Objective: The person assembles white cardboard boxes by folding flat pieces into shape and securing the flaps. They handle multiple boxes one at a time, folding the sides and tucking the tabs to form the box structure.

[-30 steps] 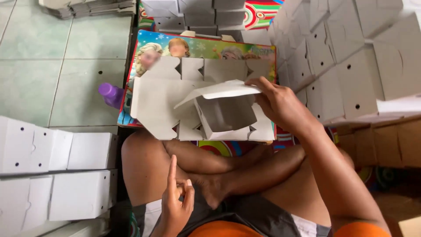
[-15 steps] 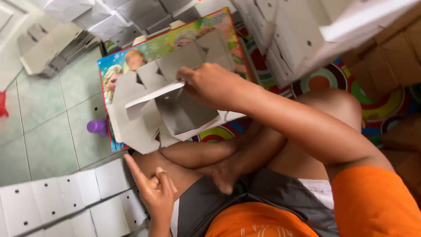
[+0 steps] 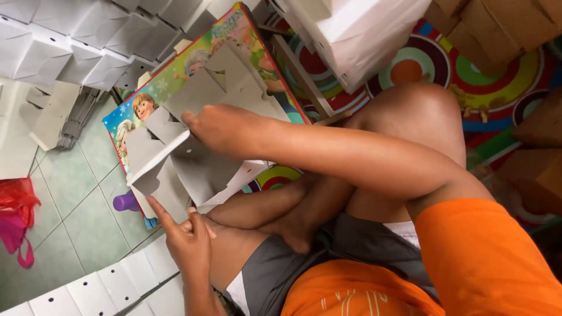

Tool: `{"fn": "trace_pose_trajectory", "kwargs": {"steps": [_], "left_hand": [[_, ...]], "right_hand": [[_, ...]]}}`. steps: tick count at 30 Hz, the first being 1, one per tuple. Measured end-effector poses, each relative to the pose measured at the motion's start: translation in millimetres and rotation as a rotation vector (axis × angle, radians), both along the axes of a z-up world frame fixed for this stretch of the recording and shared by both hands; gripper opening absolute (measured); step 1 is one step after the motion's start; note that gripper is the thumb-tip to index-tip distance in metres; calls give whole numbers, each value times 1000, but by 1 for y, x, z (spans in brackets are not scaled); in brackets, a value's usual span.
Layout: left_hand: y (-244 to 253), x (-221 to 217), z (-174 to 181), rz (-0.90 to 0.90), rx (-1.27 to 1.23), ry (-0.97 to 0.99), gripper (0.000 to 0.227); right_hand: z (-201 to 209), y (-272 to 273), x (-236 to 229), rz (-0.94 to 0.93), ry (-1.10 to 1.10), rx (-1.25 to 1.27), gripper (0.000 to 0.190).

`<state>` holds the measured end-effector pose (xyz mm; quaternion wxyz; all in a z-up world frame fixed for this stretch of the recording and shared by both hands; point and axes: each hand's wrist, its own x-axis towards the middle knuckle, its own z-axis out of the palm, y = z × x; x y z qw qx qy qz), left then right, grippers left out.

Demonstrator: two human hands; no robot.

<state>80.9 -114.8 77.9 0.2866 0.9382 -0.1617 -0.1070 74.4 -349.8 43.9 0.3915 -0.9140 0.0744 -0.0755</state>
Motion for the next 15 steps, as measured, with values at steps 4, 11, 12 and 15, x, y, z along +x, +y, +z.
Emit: {"fn": "trace_pose_trajectory", "kwargs": {"steps": [4,11,12,15], "left_hand": [[-7,-3,1,5,39,51,86],[5,-8,-2,-62,-135,-106,82],[9,-8,-4,-66,-153,-110,86],[17,-4,-8,-114,-121,-192,95]], "right_hand": [[5,-6,-2,30,-21,118,8],[19,-8,-5,6,48,214,17],[20,-9,-4,-2,62,201,21],[27,-13,1,12,139,146,26]]}}
